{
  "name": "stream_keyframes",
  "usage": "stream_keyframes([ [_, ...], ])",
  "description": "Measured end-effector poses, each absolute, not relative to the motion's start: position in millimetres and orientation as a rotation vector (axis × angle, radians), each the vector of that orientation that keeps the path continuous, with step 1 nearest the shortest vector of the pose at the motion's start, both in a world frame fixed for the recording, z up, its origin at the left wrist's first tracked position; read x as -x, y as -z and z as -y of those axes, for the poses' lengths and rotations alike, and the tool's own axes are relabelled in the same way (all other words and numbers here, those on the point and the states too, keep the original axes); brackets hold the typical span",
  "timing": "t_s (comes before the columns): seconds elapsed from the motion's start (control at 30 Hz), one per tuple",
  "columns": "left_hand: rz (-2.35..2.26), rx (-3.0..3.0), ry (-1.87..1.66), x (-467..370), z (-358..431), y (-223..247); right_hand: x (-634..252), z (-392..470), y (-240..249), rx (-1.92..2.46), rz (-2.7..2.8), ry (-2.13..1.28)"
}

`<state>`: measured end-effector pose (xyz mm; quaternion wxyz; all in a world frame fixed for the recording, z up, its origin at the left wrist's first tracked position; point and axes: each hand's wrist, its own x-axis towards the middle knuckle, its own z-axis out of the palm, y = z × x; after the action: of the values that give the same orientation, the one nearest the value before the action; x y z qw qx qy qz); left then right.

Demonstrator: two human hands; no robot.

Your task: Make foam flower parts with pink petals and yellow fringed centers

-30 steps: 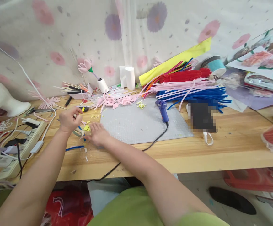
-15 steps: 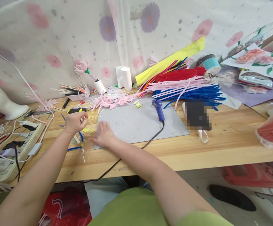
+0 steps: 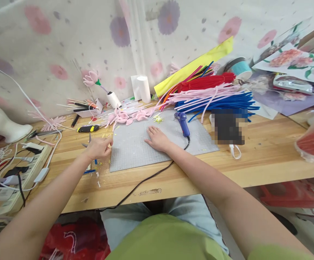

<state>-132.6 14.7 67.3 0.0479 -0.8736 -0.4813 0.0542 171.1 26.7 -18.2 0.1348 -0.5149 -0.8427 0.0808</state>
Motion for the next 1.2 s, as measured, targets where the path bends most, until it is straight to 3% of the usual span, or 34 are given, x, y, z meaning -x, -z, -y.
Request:
stream_keyframes([
  [0.1,1.441,2.717,-0.159,118,-18,-59,-167,-28,18,1.493,2.423,-0.211],
  [0.37,2.013,2.724,0.709,32,-22,-11,-168,-25,13,1.468,2.351,-0.248],
  [0.5,2.19,2.612,0.957,18,-22,0,-170,-25,12,1.44,2.314,-0.283],
  [0.87,1.99,2.637,0.664,12,-15,-3,-172,-27,16,1.388,2.225,-0.31],
  [0.97,2.071,2.53,0.726,18,-17,1,-172,-28,16,1.386,2.218,-0.308],
  [1.2,2.225,2.23,1.514,36,-23,17,-171,-31,17,1.407,2.13,-0.359],
])
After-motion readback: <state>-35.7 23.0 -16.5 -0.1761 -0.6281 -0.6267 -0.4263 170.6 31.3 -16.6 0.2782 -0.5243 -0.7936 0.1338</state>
